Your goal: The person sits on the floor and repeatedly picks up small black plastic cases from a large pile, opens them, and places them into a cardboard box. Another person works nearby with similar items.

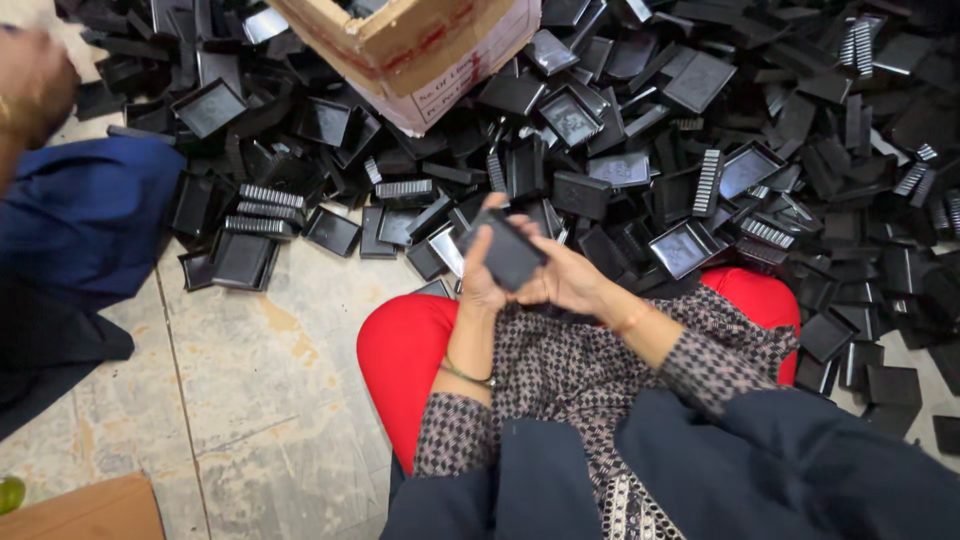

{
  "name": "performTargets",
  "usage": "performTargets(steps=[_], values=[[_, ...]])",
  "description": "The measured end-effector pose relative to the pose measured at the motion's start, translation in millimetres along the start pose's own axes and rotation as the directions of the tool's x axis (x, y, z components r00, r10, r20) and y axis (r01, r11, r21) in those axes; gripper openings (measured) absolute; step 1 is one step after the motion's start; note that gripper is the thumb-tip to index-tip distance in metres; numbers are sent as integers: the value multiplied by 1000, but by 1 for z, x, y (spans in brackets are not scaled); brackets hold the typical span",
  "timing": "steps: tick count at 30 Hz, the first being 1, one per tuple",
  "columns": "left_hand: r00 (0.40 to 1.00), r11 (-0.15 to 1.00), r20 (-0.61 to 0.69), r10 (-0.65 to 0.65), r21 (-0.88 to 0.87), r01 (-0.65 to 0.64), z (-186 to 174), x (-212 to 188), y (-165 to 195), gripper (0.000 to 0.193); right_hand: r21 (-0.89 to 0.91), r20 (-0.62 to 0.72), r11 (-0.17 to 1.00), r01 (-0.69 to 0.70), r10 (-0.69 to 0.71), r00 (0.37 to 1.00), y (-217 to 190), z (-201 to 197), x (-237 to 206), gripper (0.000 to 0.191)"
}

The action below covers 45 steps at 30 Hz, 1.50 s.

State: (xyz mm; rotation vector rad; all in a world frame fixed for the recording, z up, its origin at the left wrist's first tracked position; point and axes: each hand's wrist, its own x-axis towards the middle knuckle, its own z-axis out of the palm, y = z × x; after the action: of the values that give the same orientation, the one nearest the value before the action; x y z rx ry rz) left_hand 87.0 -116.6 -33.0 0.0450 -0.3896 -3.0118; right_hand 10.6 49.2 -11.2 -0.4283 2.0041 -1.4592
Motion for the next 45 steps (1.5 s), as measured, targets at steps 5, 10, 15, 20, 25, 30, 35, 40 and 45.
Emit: performTargets(steps=[5,10,15,20,25,30,35,40,45], values=[[910,963,-320,263,143,-228,-32,9,24,43,-818,66,358,450,-719,692,-12,-5,67,30],[907,939,-360,218,332,-94,-65,19,14,17,-941,233,76,329,-559,796,-39,-32,73,11],[919,804,-382,-102,513,302,-42,7,-7,37,30,-326,910,414,-383,865,-40,-20,-9,24],[956,819,-253,-151,509,264,5,-8,-42,45,659,-333,724,202,40,942,-30,-11,-72,55],[957,723,-279,-82,645,249,20,-20,-27,40,-619,-54,556,554,-735,676,-44,-30,-84,80],[973,808,-203,111,589,31,29,-33,-19,50,-323,-108,789,523,-580,808,-53,-10,-88,68],[877,879,-405,260,474,-42,41,-30,-30,60,31,-170,905,425,-414,894,-26,31,-90,58],[847,969,-500,181,239,-65,35,-24,-31,78,-404,-14,686,605,-666,746,-8,27,-114,70],[811,942,-550,198,335,-3,21,-22,-47,71,-566,-19,624,538,-663,748,-24,14,-131,60]])
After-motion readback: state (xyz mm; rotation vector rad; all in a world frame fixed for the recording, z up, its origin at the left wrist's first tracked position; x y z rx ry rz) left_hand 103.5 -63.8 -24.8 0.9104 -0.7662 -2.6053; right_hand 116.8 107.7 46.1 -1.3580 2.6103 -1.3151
